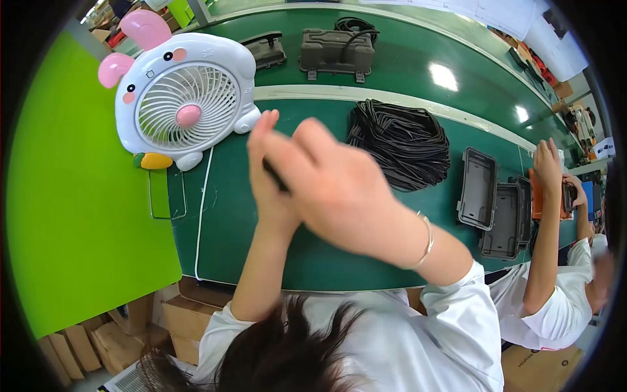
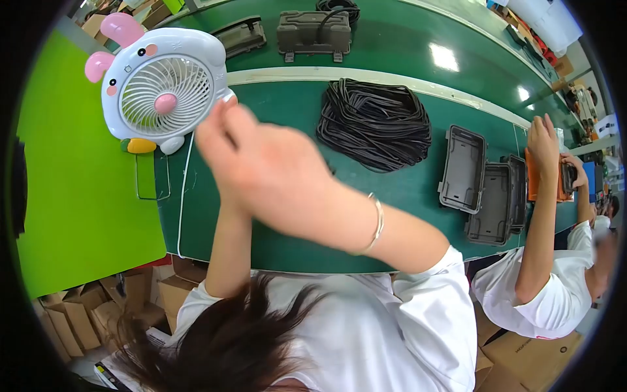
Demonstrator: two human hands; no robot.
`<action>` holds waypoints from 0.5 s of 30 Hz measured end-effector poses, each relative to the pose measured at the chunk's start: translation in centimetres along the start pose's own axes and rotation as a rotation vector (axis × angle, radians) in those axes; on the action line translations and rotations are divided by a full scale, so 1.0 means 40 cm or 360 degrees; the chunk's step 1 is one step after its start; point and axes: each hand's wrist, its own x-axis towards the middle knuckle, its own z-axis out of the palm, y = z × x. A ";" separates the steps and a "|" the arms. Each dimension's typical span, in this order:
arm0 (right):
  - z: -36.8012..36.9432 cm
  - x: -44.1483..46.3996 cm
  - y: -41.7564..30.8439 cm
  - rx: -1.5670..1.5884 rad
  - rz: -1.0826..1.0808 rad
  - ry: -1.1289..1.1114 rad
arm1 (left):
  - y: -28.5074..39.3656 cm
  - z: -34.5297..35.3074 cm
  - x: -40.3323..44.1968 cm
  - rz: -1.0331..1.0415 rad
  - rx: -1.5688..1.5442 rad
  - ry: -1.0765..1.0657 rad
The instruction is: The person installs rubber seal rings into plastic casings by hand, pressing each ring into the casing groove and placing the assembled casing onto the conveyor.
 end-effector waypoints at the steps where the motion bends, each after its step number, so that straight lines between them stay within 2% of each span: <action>1: -0.014 -0.004 -0.032 0.0153 0.0063 -0.0085 | -0.004 -0.013 -0.004 -0.0278 -0.0333 0.0104; 3: -0.033 -0.010 -0.058 0.0481 0.0179 -0.0171 | 0.018 -0.078 -0.010 -0.0201 0.0030 0.0077; 4: -0.037 -0.017 -0.057 0.0662 0.0231 -0.0177 | 0.038 -0.143 -0.015 -0.0211 0.0364 -0.0083; 6: -0.030 -0.023 -0.033 0.0837 0.0324 -0.0123 | 0.060 -0.221 -0.034 -0.0536 0.0254 -0.0232; 7: -0.012 -0.025 -0.004 0.0908 0.0464 -0.0221 | 0.107 -0.247 0.000 -0.0737 0.0461 -0.0561; 8: 0.015 -0.026 0.031 0.0983 0.0591 -0.0331 | 0.103 -0.251 0.009 -0.0711 0.0600 -0.0760; 10: 0.087 -0.025 0.112 0.1166 0.0977 -0.0914 | 0.070 -0.243 0.050 -0.0672 0.0868 -0.1144; 12: 0.199 -0.068 0.185 0.0766 0.0905 -0.0910 | -0.071 -0.211 0.039 -0.0582 0.0929 -0.1318; 14: 0.255 -0.110 0.208 0.0520 0.0854 -0.0733 | -0.128 -0.178 0.031 -0.0546 0.1299 -0.1409; 15: 0.265 -0.103 0.217 0.0389 0.0825 -0.0623 | -0.138 -0.172 0.038 -0.0517 0.1262 -0.1348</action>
